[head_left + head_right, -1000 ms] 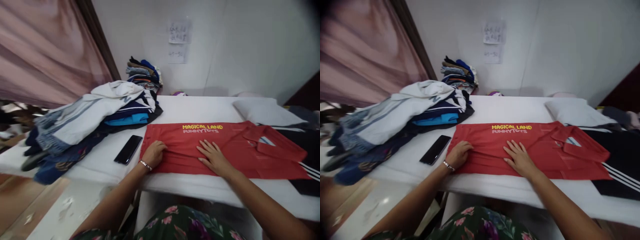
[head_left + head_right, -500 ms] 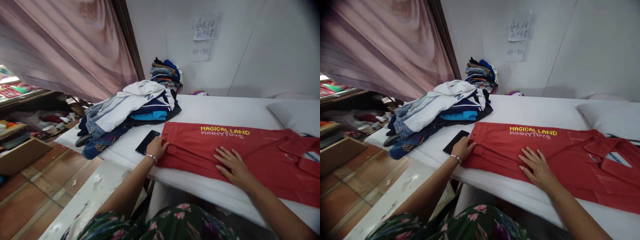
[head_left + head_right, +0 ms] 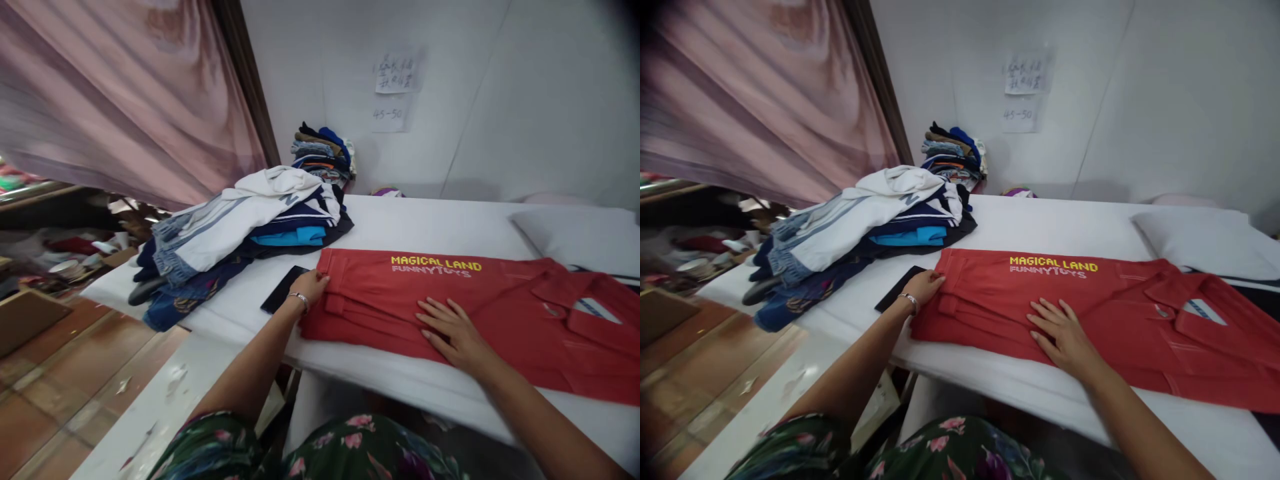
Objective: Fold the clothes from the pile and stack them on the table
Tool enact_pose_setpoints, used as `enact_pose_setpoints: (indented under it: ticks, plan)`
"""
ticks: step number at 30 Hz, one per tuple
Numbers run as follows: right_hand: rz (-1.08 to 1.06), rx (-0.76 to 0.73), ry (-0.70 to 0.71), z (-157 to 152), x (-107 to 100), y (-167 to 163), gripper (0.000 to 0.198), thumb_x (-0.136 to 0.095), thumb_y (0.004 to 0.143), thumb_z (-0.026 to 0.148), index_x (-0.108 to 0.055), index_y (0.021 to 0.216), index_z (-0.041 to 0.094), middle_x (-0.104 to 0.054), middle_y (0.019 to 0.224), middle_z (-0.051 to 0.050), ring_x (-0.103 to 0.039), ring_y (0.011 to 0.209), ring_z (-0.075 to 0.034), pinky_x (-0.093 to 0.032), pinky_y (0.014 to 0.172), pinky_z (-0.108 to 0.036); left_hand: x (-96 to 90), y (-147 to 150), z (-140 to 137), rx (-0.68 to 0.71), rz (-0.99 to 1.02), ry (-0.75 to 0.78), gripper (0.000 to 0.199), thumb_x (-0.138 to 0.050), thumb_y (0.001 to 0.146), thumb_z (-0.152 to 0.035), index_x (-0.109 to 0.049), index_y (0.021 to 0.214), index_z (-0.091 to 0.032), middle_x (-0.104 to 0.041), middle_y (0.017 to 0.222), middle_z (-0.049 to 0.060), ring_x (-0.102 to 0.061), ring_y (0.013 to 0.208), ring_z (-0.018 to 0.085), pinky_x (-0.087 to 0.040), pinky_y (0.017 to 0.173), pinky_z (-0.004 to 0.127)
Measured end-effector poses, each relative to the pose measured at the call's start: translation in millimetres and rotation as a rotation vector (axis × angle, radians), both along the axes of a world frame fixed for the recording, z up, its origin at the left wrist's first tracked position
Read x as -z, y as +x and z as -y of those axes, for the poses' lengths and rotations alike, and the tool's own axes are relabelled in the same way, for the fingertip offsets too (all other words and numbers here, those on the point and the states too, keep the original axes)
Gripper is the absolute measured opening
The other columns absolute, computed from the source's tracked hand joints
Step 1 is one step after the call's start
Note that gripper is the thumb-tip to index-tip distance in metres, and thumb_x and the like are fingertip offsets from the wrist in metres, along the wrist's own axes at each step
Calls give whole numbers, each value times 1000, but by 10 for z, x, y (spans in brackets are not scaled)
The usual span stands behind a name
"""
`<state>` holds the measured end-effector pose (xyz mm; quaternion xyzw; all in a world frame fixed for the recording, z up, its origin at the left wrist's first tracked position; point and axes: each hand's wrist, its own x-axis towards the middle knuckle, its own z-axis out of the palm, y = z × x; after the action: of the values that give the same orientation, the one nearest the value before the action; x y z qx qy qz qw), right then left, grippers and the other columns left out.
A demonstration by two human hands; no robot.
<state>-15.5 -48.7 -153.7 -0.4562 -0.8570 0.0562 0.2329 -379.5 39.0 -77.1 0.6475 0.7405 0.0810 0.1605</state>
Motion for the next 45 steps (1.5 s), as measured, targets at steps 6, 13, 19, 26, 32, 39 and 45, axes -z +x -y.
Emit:
enact_pose_setpoints:
  ticks: [6,13,19,26,32,39,45]
  plan:
    - [-24,4,-43,41,-179,-85,35,-49,92,35,-59,126,30,-51,140,-7,-41,134,-27,-23,110,-61,3,34,15,58,-122,40,36,-34,90,-29,-57,117,-19,-69,111,15,-66,97,27,-47,76,35]
    - [-1,36,-135,37,-334,-131,36,-51,92,35,-60,125,25,-49,141,-7,-36,137,-23,-15,115,-54,-159,55,-47,152,-267,-58,41,-27,92,-33,-59,109,-15,-68,111,18,-66,97,31,-49,80,41]
    - [-2,35,-186,3,-327,-151,39,-53,91,38,-59,127,25,-46,145,-7,-30,140,-23,-8,116,-52,-246,253,-63,356,-158,428,43,-29,90,-34,-61,107,-13,-64,117,15,-59,109,29,-47,94,44]
    - [6,113,-241,11,-473,133,45,-43,95,48,-54,132,27,-43,147,-7,-27,141,-22,-8,116,-53,336,450,-217,669,-232,390,60,-35,84,-46,-56,126,-9,-52,138,16,-40,133,33,-37,105,50]
    - [22,489,-249,-65,-430,899,50,-38,96,48,-48,138,22,-40,148,-10,-31,139,-26,-20,113,-53,529,360,-228,665,-270,340,63,-31,87,-46,-52,133,-9,-46,144,14,-33,138,31,-31,110,48]
    - [82,834,-157,-662,-473,1538,38,-40,91,16,-62,122,19,-60,130,-7,-54,120,-19,-40,102,-31,499,396,-212,629,-297,311,67,-25,87,-48,-51,135,-10,-43,147,10,-29,141,28,-29,112,47]
    - [109,1089,-212,-1063,-615,1972,42,-37,86,9,-64,117,14,-68,113,-11,-63,102,-22,-45,89,-27,490,393,-203,595,-280,288,65,-27,85,-48,-52,134,-12,-44,146,9,-32,139,28,-29,112,48]
